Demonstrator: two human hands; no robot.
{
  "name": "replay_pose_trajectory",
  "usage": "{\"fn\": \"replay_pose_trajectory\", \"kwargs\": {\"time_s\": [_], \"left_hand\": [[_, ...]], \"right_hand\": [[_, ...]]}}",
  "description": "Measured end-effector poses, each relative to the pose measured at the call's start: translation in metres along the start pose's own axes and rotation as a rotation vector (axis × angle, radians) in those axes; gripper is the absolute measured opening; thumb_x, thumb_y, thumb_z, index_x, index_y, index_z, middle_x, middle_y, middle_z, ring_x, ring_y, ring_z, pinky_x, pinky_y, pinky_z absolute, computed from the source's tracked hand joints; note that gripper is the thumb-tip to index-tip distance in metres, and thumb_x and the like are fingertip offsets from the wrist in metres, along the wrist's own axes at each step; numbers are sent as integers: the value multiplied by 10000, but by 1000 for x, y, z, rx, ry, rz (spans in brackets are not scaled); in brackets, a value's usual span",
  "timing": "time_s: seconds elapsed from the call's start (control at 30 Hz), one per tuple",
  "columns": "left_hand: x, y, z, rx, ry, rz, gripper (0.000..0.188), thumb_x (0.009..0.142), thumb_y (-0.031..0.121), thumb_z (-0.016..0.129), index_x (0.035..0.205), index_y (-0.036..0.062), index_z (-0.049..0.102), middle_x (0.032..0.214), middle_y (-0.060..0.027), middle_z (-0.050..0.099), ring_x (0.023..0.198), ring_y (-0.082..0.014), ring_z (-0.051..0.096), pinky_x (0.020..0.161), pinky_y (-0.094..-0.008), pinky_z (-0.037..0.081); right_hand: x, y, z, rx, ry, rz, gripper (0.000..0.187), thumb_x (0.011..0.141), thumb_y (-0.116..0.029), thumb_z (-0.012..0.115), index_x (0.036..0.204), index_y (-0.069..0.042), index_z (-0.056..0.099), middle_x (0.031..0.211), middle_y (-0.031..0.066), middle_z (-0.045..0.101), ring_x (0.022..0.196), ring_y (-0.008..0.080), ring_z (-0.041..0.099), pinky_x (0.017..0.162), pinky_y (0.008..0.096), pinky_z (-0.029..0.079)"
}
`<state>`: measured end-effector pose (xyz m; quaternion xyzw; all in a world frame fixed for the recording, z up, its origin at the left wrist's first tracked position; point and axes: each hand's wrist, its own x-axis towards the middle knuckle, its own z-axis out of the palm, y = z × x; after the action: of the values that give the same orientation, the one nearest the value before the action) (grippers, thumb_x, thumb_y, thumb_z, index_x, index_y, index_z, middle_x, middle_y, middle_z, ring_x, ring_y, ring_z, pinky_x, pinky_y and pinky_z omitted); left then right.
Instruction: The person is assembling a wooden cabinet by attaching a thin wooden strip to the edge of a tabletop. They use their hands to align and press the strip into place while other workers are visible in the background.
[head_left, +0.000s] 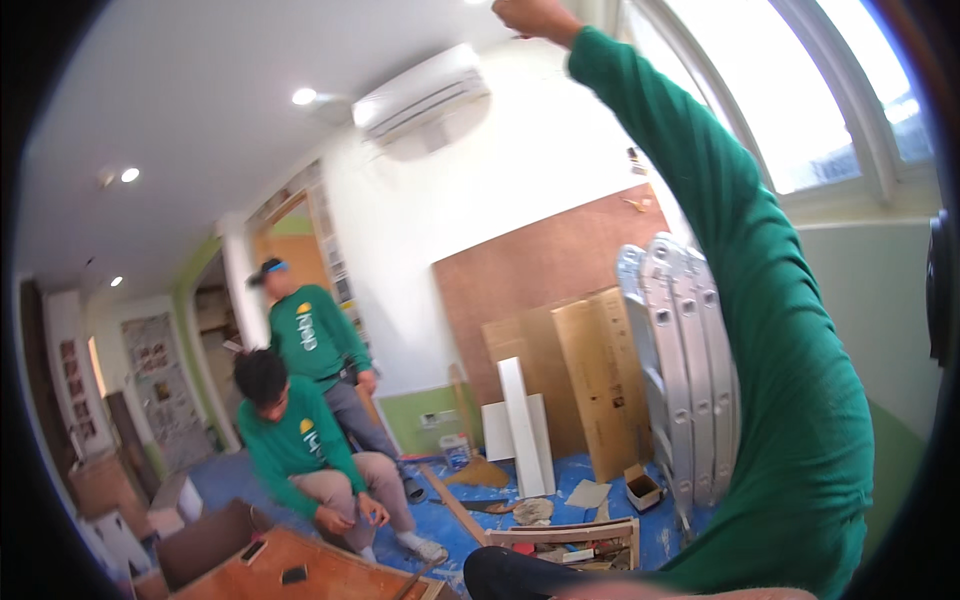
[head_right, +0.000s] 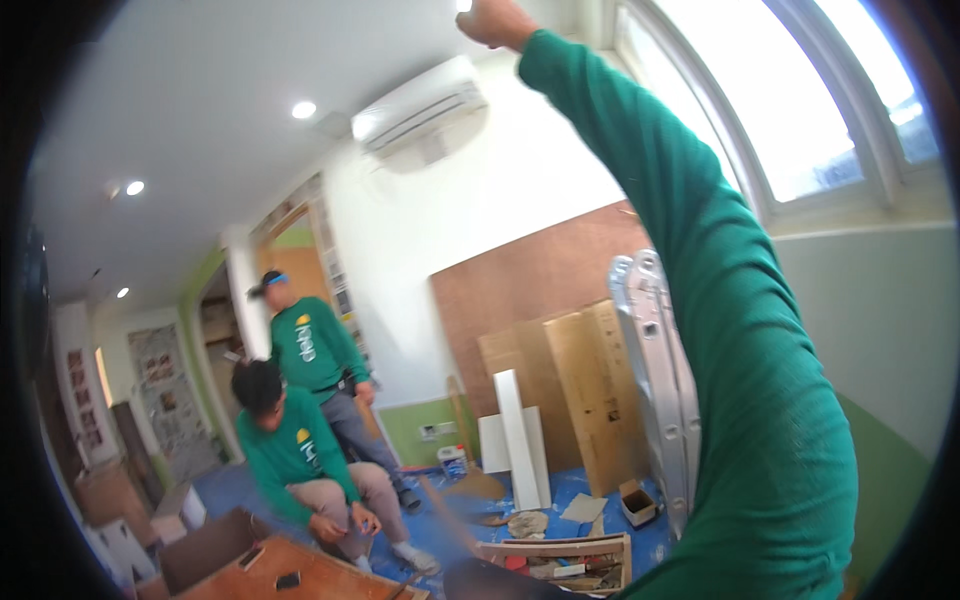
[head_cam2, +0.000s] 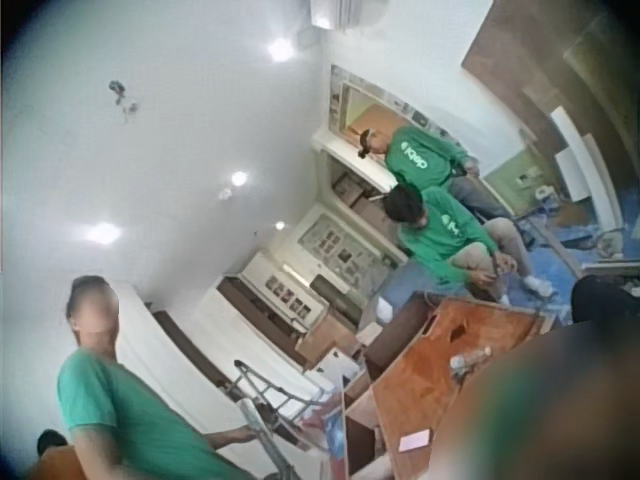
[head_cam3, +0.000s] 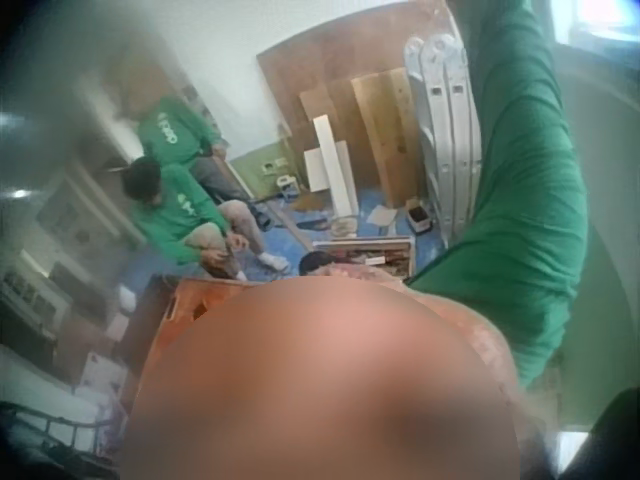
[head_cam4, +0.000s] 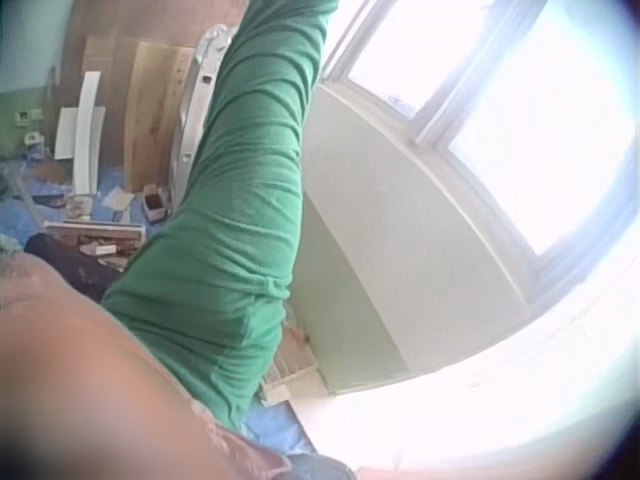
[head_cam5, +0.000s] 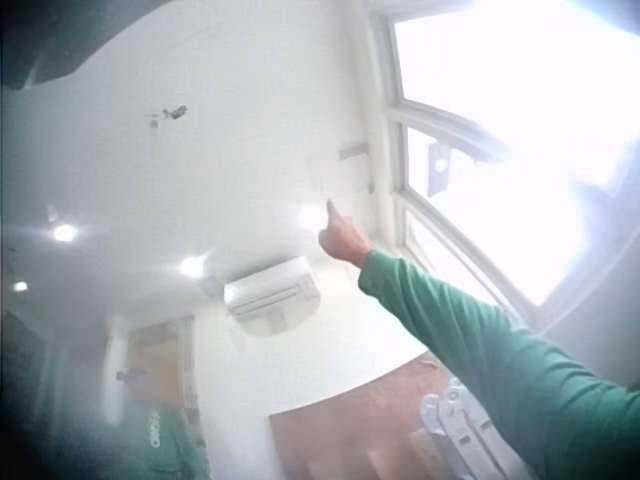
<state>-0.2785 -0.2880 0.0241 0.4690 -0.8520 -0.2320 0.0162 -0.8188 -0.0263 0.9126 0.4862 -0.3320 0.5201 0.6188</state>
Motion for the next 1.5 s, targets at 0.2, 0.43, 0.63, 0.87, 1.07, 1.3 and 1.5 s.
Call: {"fn": "replay_pose_trajectory", "kwargs": {"time_s": [0.2, 0.43, 0.63, 0.87, 1.07, 1.3, 1.5], "left_hand": [[-49, -173, 8, 201, -63, -15, 603, 995, 578, 741, 1405, 137, 753, 1157, -213, 806, 1088, -402, 775, 960, -554, 608], [-106, -54, -6, 60, 237, -230, 733, 1005, 580, 770, 1573, 134, 644, 1422, -235, 751, 1308, -417, 717, 1111, -535, 549], [-220, -61, 10, 163, 393, -224, 725, 1005, 520, 791, 1568, 89, 639, 1461, -254, 705, 1292, -427, 691, 1097, -515, 554], [-278, 18, -6, 77, 133, -606, 778, 1014, 622, 749, 1563, 80, 654, 1353, -280, 774, 1293, -438, 727, 1132, -488, 542], [-310, -68, 26, -104, 230, -419, 577, 1045, 541, 728, 1419, 105, 779, 1295, -237, 804, 1227, -400, 759, 1089, -465, 572], [-297, -57, -22, 158, 100, -558, 359, 1015, 459, 737, 1091, 125, 848, 1000, -154, 841, 970, -394, 802, 883, -519, 621], [-327, -70, 43, -258, 270, -553, 572, 1038, 579, 753, 1208, 33, 752, 1021, -248, 803, 967, -424, 782, 887, -526, 596]], "right_hand": [[-45, -225, -90, 931, -649, -191, 952, 1022, -362, 729, 1728, 127, 316, 983, 210, 754, 813, 269, 759, 690, 397, 633], [-75, -528, -34, 1308, -633, -590, 1033, 986, -353, 691, 1629, 268, 173, 985, 244, 768, 812, 333, 759, 688, 417, 659], [-76, -515, -33, 1457, -225, -242, 936, 984, -302, 683, 1628, 230, 263, 850, 265, 759, 793, 403, 769, 749, 503, 660], [-186, -484, 17, 1593, 260, 22, 818, 1022, -285, 674, 1659, 111, 347, 773, 279, 739, 751, 527, 735, 768, 595, 631], [-388, -552, 48, 1773, -891, -744, 696, 984, -426, 729, 1577, -82, 608, 1180, 285, 800, 1095, 479, 768, 952, 604, 615], [-671, -692, 147, 1927, -1835, -705, 428, 1047, -405, 730, 1316, -71, 737, 996, 52, 760, 901, 196, 731, 768, 380, 601], [-746, -702, 116, 2159, -1333, -344, 381, 1105, -413, 684, 1160, -47, 778, 919, 190, 770, 804, 323, 729, 783, 512, 586]]}}
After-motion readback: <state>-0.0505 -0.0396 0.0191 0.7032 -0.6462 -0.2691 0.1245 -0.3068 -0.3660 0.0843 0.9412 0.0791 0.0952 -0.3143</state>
